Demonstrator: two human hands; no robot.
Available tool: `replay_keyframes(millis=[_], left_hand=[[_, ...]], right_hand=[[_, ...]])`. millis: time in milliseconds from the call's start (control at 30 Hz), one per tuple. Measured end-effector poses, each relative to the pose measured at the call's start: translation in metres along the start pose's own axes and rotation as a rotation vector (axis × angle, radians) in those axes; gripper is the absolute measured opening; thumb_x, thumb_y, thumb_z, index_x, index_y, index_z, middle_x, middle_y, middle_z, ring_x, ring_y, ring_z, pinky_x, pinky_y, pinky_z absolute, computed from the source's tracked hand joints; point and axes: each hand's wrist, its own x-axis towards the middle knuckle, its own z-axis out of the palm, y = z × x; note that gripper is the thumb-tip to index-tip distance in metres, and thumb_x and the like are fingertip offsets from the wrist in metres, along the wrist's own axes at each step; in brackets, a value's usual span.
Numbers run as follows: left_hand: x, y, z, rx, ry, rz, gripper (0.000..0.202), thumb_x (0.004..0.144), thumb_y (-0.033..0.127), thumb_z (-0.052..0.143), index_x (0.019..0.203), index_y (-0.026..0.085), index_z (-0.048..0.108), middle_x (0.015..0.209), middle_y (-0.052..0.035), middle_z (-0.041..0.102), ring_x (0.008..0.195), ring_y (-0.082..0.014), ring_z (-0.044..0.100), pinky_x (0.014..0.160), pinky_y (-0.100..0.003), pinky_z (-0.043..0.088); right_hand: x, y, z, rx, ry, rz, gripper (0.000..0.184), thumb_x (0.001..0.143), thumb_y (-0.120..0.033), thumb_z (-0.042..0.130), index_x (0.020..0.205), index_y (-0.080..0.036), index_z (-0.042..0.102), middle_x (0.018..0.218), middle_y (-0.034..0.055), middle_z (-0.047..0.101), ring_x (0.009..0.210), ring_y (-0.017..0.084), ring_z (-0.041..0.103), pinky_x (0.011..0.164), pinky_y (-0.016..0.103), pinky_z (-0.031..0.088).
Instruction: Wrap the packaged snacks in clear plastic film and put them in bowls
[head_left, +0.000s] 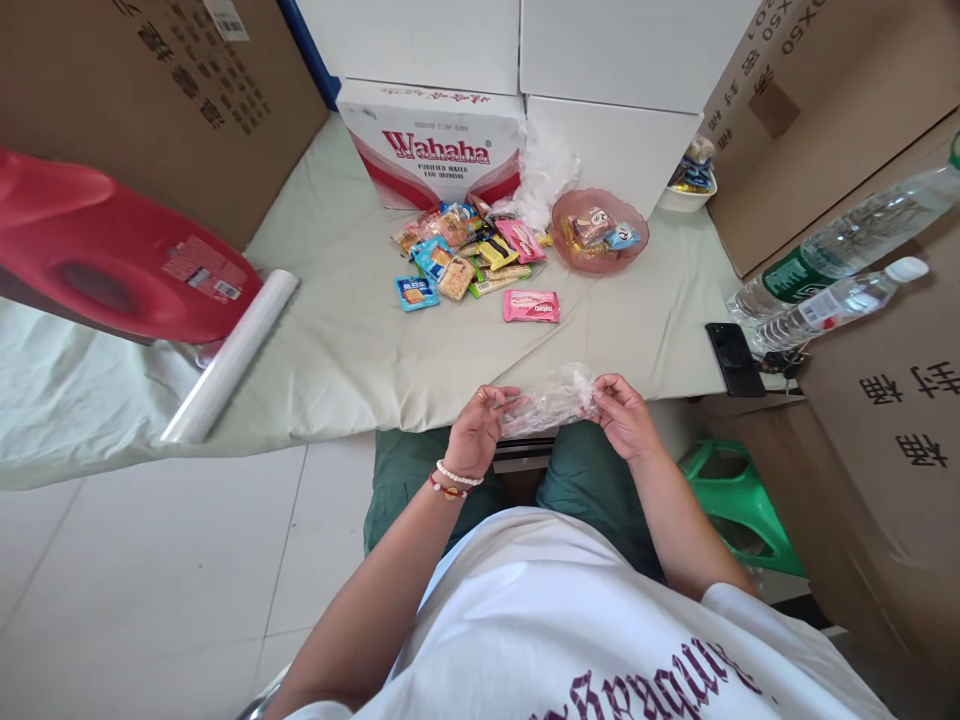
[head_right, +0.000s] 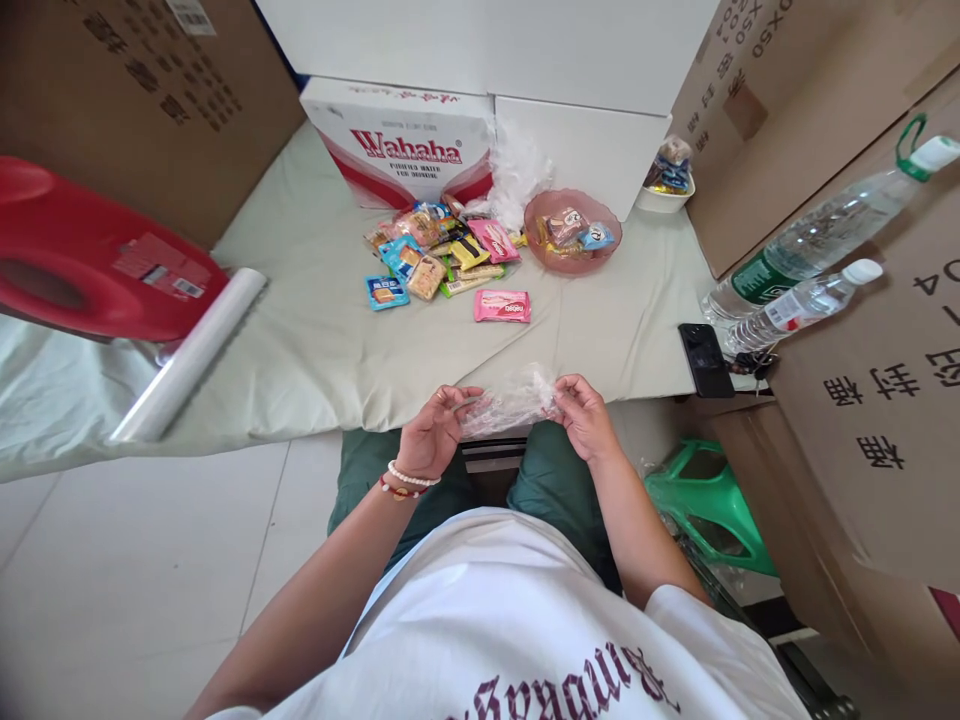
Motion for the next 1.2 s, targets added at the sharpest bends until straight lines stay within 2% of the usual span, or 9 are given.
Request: replay_keyframes(millis=[100, 267, 467, 600, 700, 767, 867, 1033, 1200], left_hand=[[-0.003, 0.0, 0.009, 0.098, 0.037, -0.081, 0.048, 0.077, 0.061, 0.078, 0.101, 0.021, 0.064, 0.112, -0.0088, 0.073, 0.098, -0.024, 0.072, 0.081, -0.036, 0.056], [-0.004, -0.013, 0.016, 0.275, -0.076, -0.167, 0.05, 0.066, 0.058, 0.089, 0.083, 0.017, 0.066, 0.074, -0.002, 0.068, 0.067, -0.0134, 0.06, 0.065, -0.027, 0.046], [0.001, -0.024, 0.01, 0.358, 0.272, 0.04, 0.038, 0.08, 0.055, 0.075, 0.08, 0.021, 0.058, 0.061, 0.0051, 0.052, 0.055, -0.0104, 0.043, 0.056, -0.026, 0.035], [-0.004, -0.026, 0.019, 0.477, 0.321, 0.14, 0.026, 0.084, 0.043, 0.075, 0.083, 0.022, 0.06, 0.062, 0.0054, 0.052, 0.058, -0.0117, 0.043, 0.058, -0.027, 0.033], [-0.012, -0.03, 0.03, 0.581, 0.233, 0.183, 0.026, 0.083, 0.042, 0.077, 0.081, 0.023, 0.06, 0.061, 0.0063, 0.052, 0.058, -0.0115, 0.044, 0.06, -0.027, 0.034], [-0.014, -0.034, 0.032, 0.602, 0.212, 0.209, 0.03, 0.085, 0.047, 0.075, 0.079, 0.023, 0.058, 0.061, 0.0068, 0.05, 0.058, -0.0111, 0.042, 0.059, -0.026, 0.033], [-0.011, -0.035, 0.022, 0.484, 0.305, 0.211, 0.042, 0.089, 0.058, 0.068, 0.074, 0.024, 0.051, 0.059, 0.0071, 0.044, 0.056, -0.0107, 0.037, 0.056, -0.026, 0.032], [-0.004, -0.027, -0.005, 0.22, 0.447, 0.086, 0.05, 0.088, 0.066, 0.064, 0.068, 0.025, 0.043, 0.055, 0.0072, 0.044, 0.048, -0.009, 0.033, 0.047, -0.025, 0.027], [-0.006, -0.018, -0.014, 0.213, 0.441, 0.073, 0.046, 0.085, 0.06, 0.071, 0.07, 0.022, 0.049, 0.059, 0.0047, 0.055, 0.049, -0.0072, 0.043, 0.047, -0.021, 0.033]], right_hand=[[-0.003, -0.002, 0.005, -0.063, -0.007, -0.01, 0.043, 0.063, -0.05, 0.096, 0.083, -0.025, 0.067, 0.084, -0.0027, 0.058, 0.073, 0.014, 0.058, 0.07, 0.031, 0.059], [0.0, 0.003, 0.01, -0.099, -0.074, -0.03, 0.038, 0.068, -0.05, 0.092, 0.084, -0.024, 0.069, 0.078, -0.0032, 0.059, 0.068, 0.011, 0.053, 0.065, 0.025, 0.05], [0.006, 0.01, -0.001, -0.093, 0.203, -0.084, 0.047, 0.061, -0.057, 0.094, 0.084, -0.024, 0.069, 0.078, -0.0024, 0.061, 0.072, 0.012, 0.057, 0.064, 0.024, 0.053], [-0.011, 0.015, 0.014, -0.141, -0.018, 0.084, 0.055, 0.074, -0.074, 0.08, 0.097, -0.024, 0.073, 0.09, 0.0041, 0.07, 0.079, 0.018, 0.065, 0.058, 0.028, 0.055], [-0.019, 0.024, 0.036, -0.214, -0.114, 0.091, 0.058, 0.067, -0.062, 0.091, 0.109, -0.026, 0.074, 0.105, 0.0053, 0.075, 0.094, 0.021, 0.068, 0.071, 0.03, 0.058], [-0.018, 0.03, 0.045, -0.258, -0.087, 0.047, 0.051, 0.065, -0.053, 0.094, 0.103, -0.026, 0.074, 0.095, 0.0019, 0.075, 0.087, 0.018, 0.067, 0.072, 0.028, 0.056], [-0.01, 0.035, 0.041, -0.232, 0.017, 0.015, 0.039, 0.068, -0.053, 0.089, 0.088, -0.024, 0.072, 0.075, -0.0021, 0.069, 0.069, 0.014, 0.06, 0.062, 0.025, 0.05], [-0.001, 0.033, 0.021, 0.008, 0.146, 0.081, 0.048, 0.057, -0.052, 0.095, 0.083, -0.024, 0.067, 0.067, -0.0046, 0.062, 0.055, 0.01, 0.05, 0.047, 0.021, 0.039], [-0.003, 0.03, 0.011, 0.084, 0.231, 0.118, 0.055, 0.052, -0.057, 0.097, 0.081, -0.022, 0.066, 0.069, -0.0028, 0.064, 0.055, 0.009, 0.051, 0.042, 0.019, 0.038]])
